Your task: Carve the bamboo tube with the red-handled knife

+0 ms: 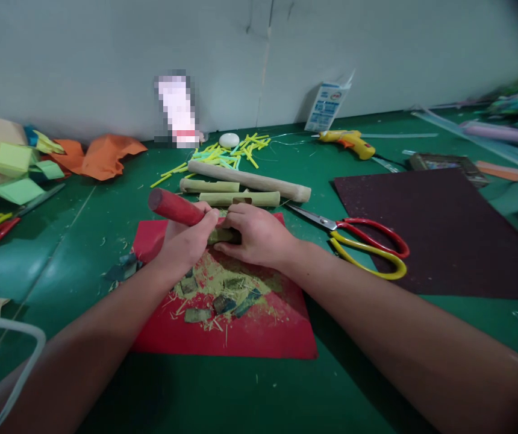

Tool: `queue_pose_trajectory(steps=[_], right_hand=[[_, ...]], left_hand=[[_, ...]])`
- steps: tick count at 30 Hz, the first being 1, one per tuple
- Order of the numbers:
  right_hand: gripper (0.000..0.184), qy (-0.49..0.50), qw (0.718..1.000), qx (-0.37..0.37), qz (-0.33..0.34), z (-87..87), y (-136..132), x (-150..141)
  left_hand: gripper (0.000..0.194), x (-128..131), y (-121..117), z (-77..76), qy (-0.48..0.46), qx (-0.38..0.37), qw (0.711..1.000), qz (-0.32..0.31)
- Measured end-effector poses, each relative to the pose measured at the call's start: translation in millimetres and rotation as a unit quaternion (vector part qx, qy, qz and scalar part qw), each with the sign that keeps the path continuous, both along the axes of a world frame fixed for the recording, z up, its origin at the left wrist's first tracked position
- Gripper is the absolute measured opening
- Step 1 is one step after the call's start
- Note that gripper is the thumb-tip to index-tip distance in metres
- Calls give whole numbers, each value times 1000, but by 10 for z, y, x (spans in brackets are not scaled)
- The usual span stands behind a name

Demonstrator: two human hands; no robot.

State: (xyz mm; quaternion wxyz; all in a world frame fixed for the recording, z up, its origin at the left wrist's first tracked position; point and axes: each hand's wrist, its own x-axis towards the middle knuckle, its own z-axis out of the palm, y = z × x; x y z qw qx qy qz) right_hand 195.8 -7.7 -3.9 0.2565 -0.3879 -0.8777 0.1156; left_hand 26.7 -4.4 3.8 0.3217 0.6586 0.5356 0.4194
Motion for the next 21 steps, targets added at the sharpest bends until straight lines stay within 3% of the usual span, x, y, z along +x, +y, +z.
queue_pose_trajectory(steps=[5,9,11,13,15,21], right_hand=[[21,17,1000,-7,11,-2,13,9],[22,21,999,-31,6,9,38,27],[22,16,999,-35,6,8,47,32],[24,12,1000,-29,1,5,48,32],[25,12,1000,-22,-11,2,39,27],[23,15,1000,-12,-11,6,12,23]], left_hand=[[30,-60,-2,-13,66,3,997,-46],[32,-107,-61,-7,49,6,997,-65],[32,-95,-96,4,76,10,990,-117],[32,-52,-106,17,-4,22,999,-39],[31,6,-85,30,-62,20,998,-1],[31,77,11,61,-14,-7,1000,17]])
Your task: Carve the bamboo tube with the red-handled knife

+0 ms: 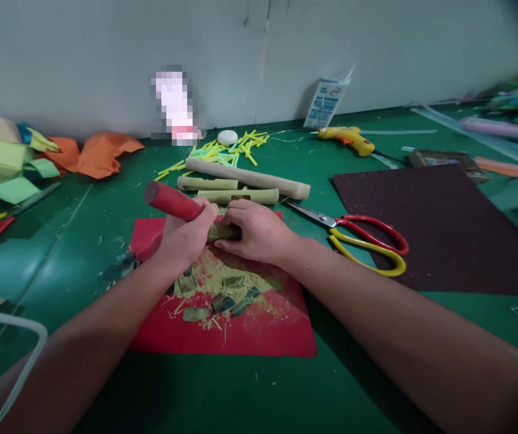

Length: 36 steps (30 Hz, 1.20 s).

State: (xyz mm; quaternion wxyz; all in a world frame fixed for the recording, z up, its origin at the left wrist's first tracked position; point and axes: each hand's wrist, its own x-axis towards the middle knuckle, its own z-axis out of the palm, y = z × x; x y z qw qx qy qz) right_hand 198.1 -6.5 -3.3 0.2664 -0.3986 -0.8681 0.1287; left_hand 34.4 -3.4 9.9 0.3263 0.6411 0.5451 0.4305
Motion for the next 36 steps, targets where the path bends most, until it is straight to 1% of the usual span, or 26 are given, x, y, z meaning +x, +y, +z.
queue_pose_trajectory(steps=[3,7,11,14,17,21,23,26,29,31,36], right_hand=[[22,1,1000,7,0,-3,1,-1],[21,1,1000,15,4,-11,3,-4],[21,1,1000,15,5,-13,2,0],[21,9,1000,5,9,-12,15,8],[22,25,999,-24,15,-13,43,13],[24,35,997,-62,-4,-14,71,1],[25,32,997,-70,-16,-9,72,-9],[27,25,997,-68,-26,4,56,-16],[26,24,998,-53,-21,17,34,-9],[26,26,999,-45,-13,20,25,0],[25,22,999,-32,0,6,27,5]], left_hand=[[30,-19,12,-9,20,-3,1000,-5],[29,-29,10,-22,18,-10,1000,-15],[28,-34,-2,-11,26,-16,999,-9],[28,-51,-5,-1,62,-1,998,-23],[29,-63,0,-4,87,11,995,-45],[29,-73,-8,-38,59,8,997,-41],[28,-82,-22,-63,33,8,998,-59],[29,-88,-39,-88,-10,-2,998,-56],[30,-73,-32,-84,-40,-1,999,-23],[30,-59,-14,-74,-34,2,999,-11],[30,-47,17,-60,20,-1,999,-24]])
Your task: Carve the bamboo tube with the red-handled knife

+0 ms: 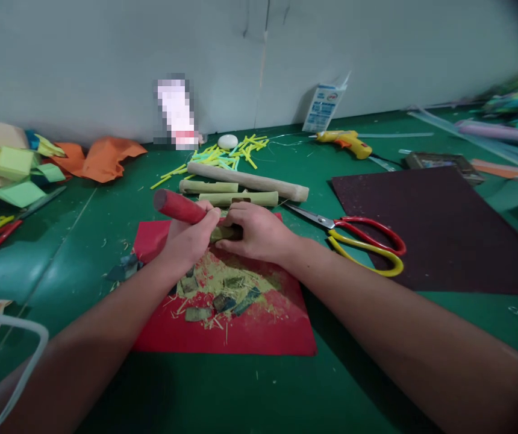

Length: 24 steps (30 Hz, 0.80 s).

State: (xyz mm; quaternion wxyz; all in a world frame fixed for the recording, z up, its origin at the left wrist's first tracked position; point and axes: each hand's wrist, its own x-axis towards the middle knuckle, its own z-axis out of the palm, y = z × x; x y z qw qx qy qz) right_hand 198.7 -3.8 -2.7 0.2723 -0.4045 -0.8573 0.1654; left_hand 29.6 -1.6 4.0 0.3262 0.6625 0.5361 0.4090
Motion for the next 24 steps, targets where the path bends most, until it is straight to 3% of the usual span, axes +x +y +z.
queue_pose_trajectory(steps=[13,24], right_hand=[[25,20,999,-28,-8,15,5,-3],[24,18,997,-69,-31,42,0,-3]], left_hand=[[29,-1,-28,18,23,0,1000,4],[28,-95,-117,-73,-20,-26,998,-45]])
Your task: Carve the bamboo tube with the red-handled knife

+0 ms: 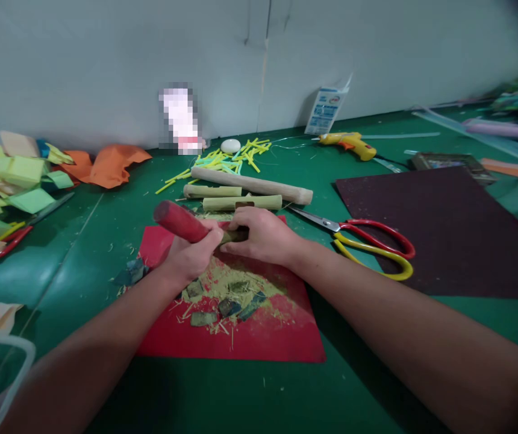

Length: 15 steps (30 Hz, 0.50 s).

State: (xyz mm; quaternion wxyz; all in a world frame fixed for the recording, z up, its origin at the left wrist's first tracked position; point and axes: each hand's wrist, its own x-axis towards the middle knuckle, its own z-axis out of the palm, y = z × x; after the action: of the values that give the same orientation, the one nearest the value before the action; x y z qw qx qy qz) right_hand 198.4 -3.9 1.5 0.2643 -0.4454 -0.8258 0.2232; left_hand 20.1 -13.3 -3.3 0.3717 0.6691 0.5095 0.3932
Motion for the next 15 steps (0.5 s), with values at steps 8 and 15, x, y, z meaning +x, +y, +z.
queue_pose_trajectory(steps=[8,15], right_hand=[[23,-6,1000,26,15,-5,-9,-1],[24,2,1000,16,13,-10,12,1]], left_hand=[[30,122,60,88,19,50,997,56],[30,80,61,76,77,42,995,38]])
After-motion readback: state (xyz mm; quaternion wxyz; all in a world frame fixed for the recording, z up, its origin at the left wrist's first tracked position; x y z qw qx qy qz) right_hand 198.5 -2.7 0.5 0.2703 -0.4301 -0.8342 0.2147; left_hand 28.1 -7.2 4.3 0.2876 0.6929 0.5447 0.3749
